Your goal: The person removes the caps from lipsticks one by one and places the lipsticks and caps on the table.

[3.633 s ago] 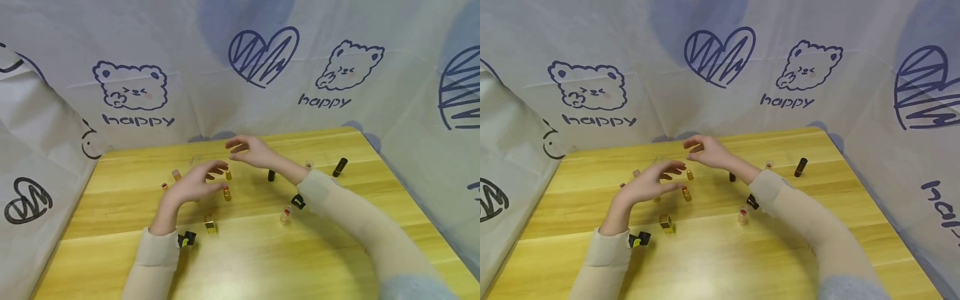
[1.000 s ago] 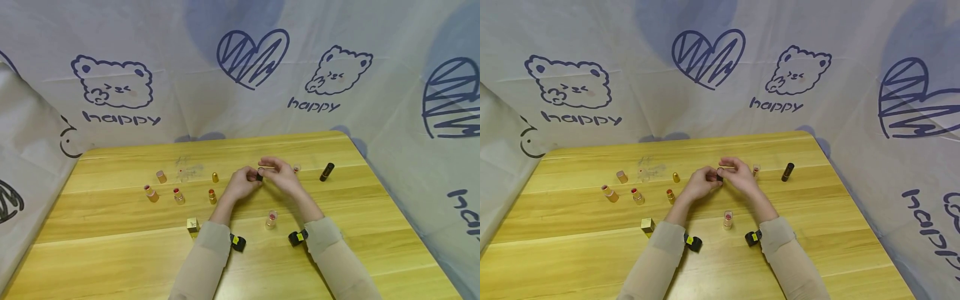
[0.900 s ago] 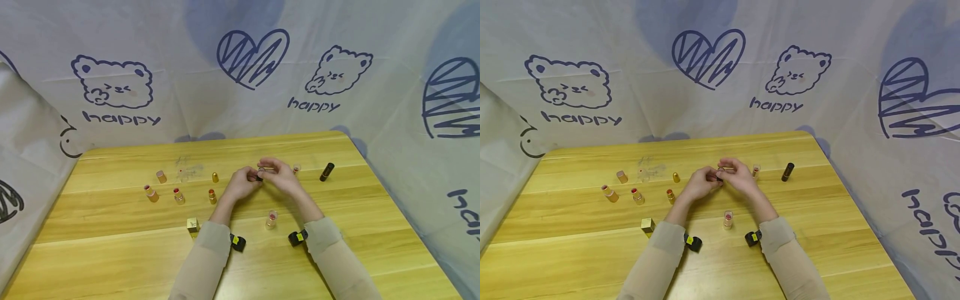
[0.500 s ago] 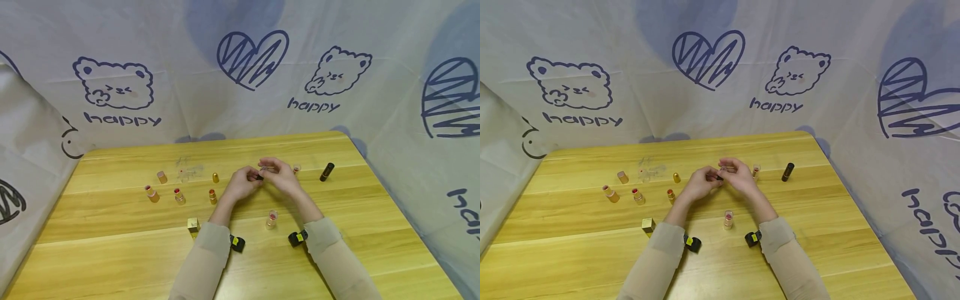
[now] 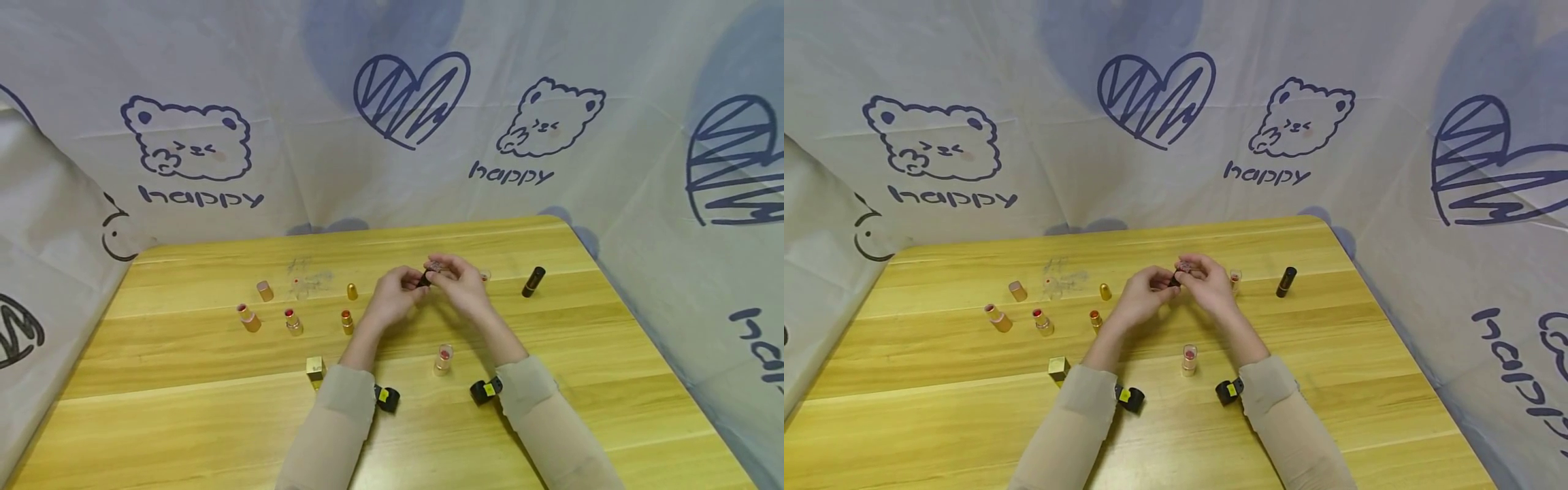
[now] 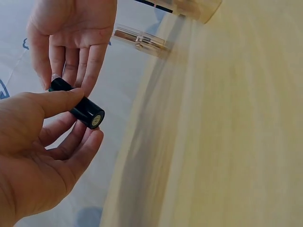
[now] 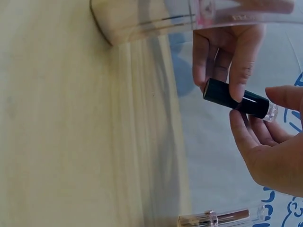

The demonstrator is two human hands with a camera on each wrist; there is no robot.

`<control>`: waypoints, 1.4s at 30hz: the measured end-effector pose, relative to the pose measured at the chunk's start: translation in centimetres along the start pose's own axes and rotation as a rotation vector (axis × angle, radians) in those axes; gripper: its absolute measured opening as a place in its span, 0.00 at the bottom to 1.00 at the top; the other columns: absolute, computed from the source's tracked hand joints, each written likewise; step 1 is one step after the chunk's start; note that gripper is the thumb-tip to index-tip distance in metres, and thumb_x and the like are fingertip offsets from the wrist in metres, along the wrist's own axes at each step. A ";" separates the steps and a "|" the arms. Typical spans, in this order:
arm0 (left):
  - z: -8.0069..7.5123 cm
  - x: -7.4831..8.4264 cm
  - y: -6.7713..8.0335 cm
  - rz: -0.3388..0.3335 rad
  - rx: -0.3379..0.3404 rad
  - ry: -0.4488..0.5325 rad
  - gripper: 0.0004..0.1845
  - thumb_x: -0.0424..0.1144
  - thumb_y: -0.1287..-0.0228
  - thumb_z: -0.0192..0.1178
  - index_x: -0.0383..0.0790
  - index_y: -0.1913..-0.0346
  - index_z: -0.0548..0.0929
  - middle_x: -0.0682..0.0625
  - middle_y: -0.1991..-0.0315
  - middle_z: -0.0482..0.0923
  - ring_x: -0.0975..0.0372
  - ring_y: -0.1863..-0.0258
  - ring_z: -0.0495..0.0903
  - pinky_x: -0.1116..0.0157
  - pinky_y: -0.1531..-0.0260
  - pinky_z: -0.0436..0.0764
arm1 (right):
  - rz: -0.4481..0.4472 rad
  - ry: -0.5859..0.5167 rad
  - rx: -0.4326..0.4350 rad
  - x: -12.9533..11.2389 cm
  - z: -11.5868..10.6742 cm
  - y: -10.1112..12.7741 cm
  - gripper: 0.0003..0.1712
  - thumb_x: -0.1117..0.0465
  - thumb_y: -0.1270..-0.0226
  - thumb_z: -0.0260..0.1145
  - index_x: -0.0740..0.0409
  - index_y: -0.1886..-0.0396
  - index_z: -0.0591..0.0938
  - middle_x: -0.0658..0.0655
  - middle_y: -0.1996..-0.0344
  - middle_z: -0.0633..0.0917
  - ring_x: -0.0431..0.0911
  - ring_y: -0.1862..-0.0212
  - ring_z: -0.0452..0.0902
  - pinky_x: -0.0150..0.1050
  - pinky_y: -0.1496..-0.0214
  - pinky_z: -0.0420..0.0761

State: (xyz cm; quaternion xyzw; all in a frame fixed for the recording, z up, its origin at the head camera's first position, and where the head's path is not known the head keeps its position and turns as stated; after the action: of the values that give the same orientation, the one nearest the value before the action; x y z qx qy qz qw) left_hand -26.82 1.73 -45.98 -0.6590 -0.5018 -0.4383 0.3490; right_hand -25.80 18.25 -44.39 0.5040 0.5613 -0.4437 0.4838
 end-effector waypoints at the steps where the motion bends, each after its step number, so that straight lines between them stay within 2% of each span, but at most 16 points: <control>1: -0.1 0.1 0.0 0.004 0.001 0.000 0.16 0.33 0.30 0.68 0.31 0.43 0.82 0.41 0.49 0.83 0.51 0.49 0.82 0.57 0.44 0.83 | -0.004 -0.007 0.007 -0.1 0.0 0.0 0.24 0.66 0.23 0.64 0.64 0.31 0.76 0.64 0.37 0.81 0.56 0.35 0.77 0.44 0.34 0.80; 6: -0.3 0.6 0.1 0.023 0.011 -0.001 0.16 0.34 0.30 0.69 0.32 0.43 0.83 0.41 0.50 0.83 0.52 0.50 0.82 0.57 0.46 0.84 | -0.024 -0.031 0.038 -0.4 0.1 0.1 0.23 0.66 0.23 0.64 0.65 0.32 0.76 0.64 0.38 0.82 0.55 0.36 0.78 0.34 0.39 0.81; 10: -0.4 0.8 0.2 0.030 0.021 0.005 0.15 0.34 0.31 0.69 0.32 0.45 0.83 0.42 0.51 0.84 0.53 0.51 0.82 0.59 0.47 0.84 | -0.032 -0.062 0.061 -0.6 0.1 0.3 0.21 0.67 0.23 0.64 0.65 0.34 0.78 0.65 0.39 0.82 0.52 0.38 0.79 0.31 0.41 0.81; 18: -0.9 1.3 0.5 0.044 0.039 0.007 0.14 0.35 0.31 0.70 0.35 0.47 0.85 0.44 0.53 0.85 0.54 0.52 0.83 0.58 0.48 0.84 | -0.064 -0.173 0.079 -0.7 0.0 0.2 0.22 0.68 0.24 0.65 0.69 0.34 0.77 0.68 0.40 0.81 0.45 0.43 0.82 0.42 0.36 0.82; 23: -1.3 1.6 0.6 0.047 0.046 -0.009 0.13 0.37 0.31 0.71 0.36 0.47 0.86 0.45 0.53 0.85 0.54 0.52 0.83 0.58 0.49 0.85 | -0.085 -0.205 0.082 -0.7 0.0 0.2 0.22 0.68 0.24 0.66 0.69 0.34 0.78 0.69 0.40 0.82 0.45 0.44 0.83 0.46 0.35 0.81; 32: -1.7 2.0 0.7 0.039 0.027 -0.006 0.13 0.38 0.31 0.71 0.37 0.48 0.86 0.47 0.55 0.86 0.55 0.53 0.83 0.60 0.55 0.85 | -0.103 -0.208 0.093 -1.1 0.1 0.3 0.23 0.70 0.24 0.64 0.74 0.33 0.75 0.72 0.40 0.81 0.42 0.46 0.84 0.40 0.38 0.83; 38: -1.8 2.0 0.6 0.034 0.011 -0.012 0.13 0.38 0.31 0.71 0.36 0.48 0.86 0.47 0.55 0.86 0.56 0.54 0.83 0.60 0.57 0.84 | -0.112 -0.179 0.087 -1.2 0.0 0.4 0.21 0.69 0.24 0.64 0.69 0.34 0.78 0.70 0.41 0.83 0.43 0.46 0.84 0.38 0.39 0.83; 42: -1.9 2.0 0.7 0.032 0.003 -0.018 0.13 0.39 0.30 0.70 0.36 0.48 0.86 0.47 0.55 0.86 0.57 0.55 0.84 0.60 0.56 0.84 | -0.124 -0.163 0.076 -1.1 0.0 0.4 0.22 0.69 0.23 0.64 0.70 0.34 0.78 0.70 0.41 0.83 0.43 0.45 0.83 0.36 0.39 0.83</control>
State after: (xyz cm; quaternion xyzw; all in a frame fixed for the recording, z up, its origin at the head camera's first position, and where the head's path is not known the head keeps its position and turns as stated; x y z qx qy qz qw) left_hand -26.32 0.60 -43.40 -0.6705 -0.4950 -0.4258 0.3524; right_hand -25.36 18.15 -43.32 0.4486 0.5328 -0.5334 0.4799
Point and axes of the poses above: each hand's wrist, its own y-axis away from the middle knuckle, its own z-axis out of the palm, x = y × z, the point moved 1 cm from there along -y, towards the middle knuckle
